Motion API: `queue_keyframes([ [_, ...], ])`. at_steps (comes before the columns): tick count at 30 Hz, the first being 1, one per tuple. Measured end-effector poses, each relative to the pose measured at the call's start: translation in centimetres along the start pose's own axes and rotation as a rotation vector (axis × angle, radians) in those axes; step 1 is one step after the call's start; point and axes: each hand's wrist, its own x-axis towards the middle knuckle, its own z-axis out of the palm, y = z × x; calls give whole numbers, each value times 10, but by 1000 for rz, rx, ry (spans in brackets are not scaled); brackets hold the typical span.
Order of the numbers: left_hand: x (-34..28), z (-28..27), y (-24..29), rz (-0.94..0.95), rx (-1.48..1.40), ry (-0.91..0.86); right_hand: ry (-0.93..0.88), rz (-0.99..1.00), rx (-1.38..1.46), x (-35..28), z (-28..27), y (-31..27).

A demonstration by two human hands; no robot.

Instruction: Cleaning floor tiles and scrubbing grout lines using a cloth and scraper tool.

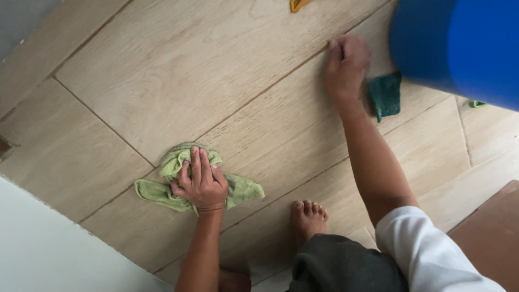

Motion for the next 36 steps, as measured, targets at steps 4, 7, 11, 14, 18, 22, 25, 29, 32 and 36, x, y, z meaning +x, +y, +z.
queue_keyframes([
  [4,1,-1,2,2,8,-6,-18,-77,28,-1,-3,2],
  [7,1,1,-1,2,5,-6,-27,52,40,2,-2,0],
  [11,0,1,0,2,0,1,-32,51,53,2,-5,2],
  [14,-2,4,-2,3,6,0,-4,47,38,1,-2,2],
  [18,-2,4,0,-4,12,-11,-51,17,44,-1,-7,6],
  [22,0,3,-1,-1,19,-9,5,7,53,-1,-5,8],
  [25,-1,3,0,-5,12,-9,-9,-63,26,-2,-5,8],
  [29,-4,6,-4,1,4,-6,36,-13,59,-2,2,7],
  [32,-4,6,-2,-1,-11,-9,25,-38,11,-3,2,8],
  [36,-3,4,-2,-8,-8,-12,35,-41,-1,-3,7,12],
])
